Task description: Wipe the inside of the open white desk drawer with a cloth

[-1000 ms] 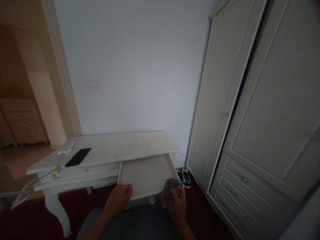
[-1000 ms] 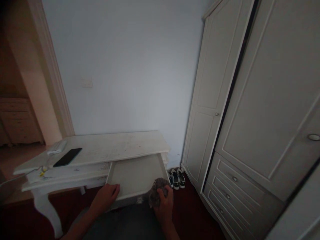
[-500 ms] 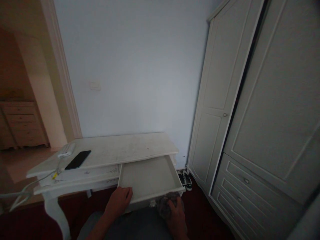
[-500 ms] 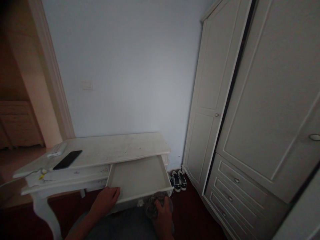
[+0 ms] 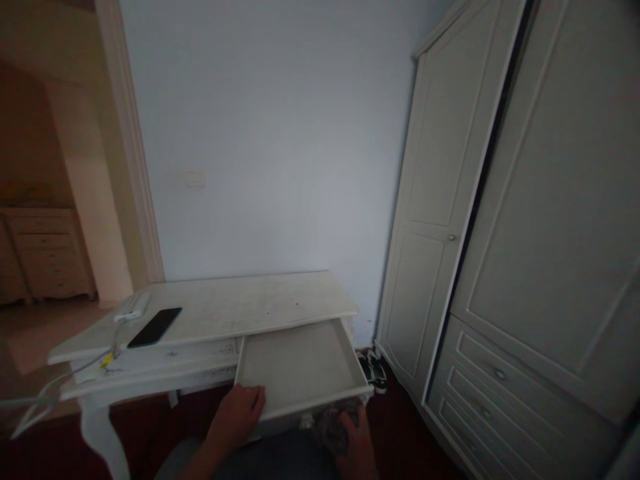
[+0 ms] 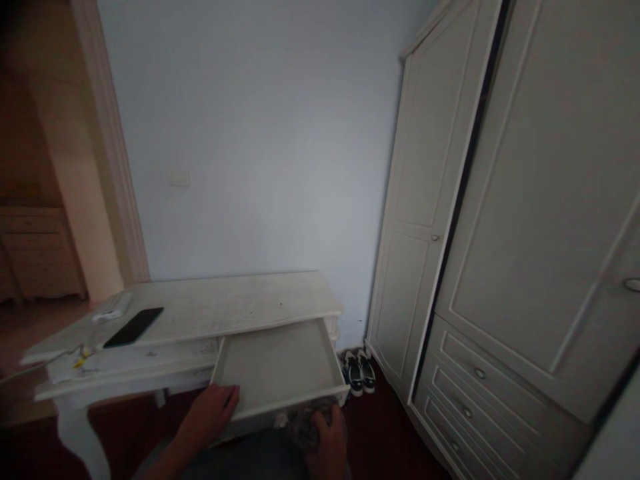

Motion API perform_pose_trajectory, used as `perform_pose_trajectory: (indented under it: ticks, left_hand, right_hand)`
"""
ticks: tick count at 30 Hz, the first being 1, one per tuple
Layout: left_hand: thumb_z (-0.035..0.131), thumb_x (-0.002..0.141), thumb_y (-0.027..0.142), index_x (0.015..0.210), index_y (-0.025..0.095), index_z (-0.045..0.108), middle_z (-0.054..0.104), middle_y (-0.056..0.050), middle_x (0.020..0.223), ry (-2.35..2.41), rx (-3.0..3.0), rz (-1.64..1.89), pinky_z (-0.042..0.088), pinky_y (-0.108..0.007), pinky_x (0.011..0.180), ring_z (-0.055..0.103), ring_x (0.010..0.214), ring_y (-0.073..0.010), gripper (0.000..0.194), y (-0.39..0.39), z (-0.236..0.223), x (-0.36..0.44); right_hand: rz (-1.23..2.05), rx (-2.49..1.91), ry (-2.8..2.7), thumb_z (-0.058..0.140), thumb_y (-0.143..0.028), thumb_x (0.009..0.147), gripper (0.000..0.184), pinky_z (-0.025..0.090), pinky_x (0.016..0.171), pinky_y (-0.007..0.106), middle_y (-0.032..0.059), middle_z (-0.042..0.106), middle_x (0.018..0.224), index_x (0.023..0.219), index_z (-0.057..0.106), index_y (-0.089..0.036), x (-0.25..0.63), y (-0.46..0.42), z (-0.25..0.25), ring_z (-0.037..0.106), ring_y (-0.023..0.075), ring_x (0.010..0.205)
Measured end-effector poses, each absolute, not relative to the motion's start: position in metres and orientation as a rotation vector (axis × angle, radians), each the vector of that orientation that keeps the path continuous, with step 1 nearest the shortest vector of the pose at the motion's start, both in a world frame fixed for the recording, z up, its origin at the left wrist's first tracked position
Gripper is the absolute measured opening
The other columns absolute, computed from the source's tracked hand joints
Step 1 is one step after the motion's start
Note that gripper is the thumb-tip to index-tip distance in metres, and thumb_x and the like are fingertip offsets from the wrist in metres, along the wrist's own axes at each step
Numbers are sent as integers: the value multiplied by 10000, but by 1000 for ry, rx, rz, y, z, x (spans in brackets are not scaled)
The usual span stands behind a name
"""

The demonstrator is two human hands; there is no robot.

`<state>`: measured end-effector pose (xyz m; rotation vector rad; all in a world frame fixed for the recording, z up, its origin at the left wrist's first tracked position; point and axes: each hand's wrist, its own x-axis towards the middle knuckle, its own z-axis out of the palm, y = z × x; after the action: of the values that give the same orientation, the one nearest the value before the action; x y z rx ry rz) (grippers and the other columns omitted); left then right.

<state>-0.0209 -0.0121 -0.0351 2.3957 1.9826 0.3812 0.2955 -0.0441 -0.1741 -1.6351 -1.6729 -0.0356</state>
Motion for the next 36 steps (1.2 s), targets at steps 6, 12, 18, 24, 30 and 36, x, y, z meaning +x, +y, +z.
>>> perform_pose_trajectory:
  ticks: [6,12,18,24,30,36]
  left_hand:
    - [260,1053,401,930,233,777,802,-92,943,1968,2345,428,485,-353,911,719,974,-259,558,-10,-36,-23]
    - [270,1058,384,968,229,781,805,-90,964,1963,2363,397,479,-345,924,714,992,-253,542,-12,-32,-22]
    - [319,1049,304,1058,240,764,804,-102,1029,1926,2448,365,513,-375,946,718,1004,-256,449,-8,-44,-28]
    - [454,918,91,1359,207,605,777,-163,1163,1801,2754,320,584,-447,953,733,1025,-284,480,2,-74,-45]
    - [541,872,23,1303,186,626,790,-137,1044,1826,2934,374,630,-434,871,768,924,-279,469,10,-94,-50]
    - [356,1016,183,1103,246,738,808,-94,1019,1827,2702,459,602,-432,913,746,941,-255,397,4,-77,-38]
  right_hand:
    - [-94,-1489,-1292,596,-308,872,243,559,879,452,136,568,1171,1106,652,-274,304,-28,-96,635,332,1045]
    - [-133,-1680,-1998,809,-441,778,358,440,1022,530,120,666,1235,1082,734,-268,292,-19,-14,568,387,1186]
    - [-58,-1592,-2343,729,-634,819,459,437,1017,581,142,704,1212,1044,779,-237,253,-5,2,578,396,1226]
    - [13,-1387,-2298,778,-591,807,346,517,903,539,120,715,1075,976,785,-289,182,-12,0,630,389,1096]
    - [79,-1224,-2303,832,-581,722,516,435,1072,596,94,691,1213,1134,722,-292,161,-17,-18,595,415,1173]
    - [99,-1012,-2509,735,-619,816,616,266,1224,515,34,434,1656,1338,597,-323,244,-16,-21,410,361,1443]
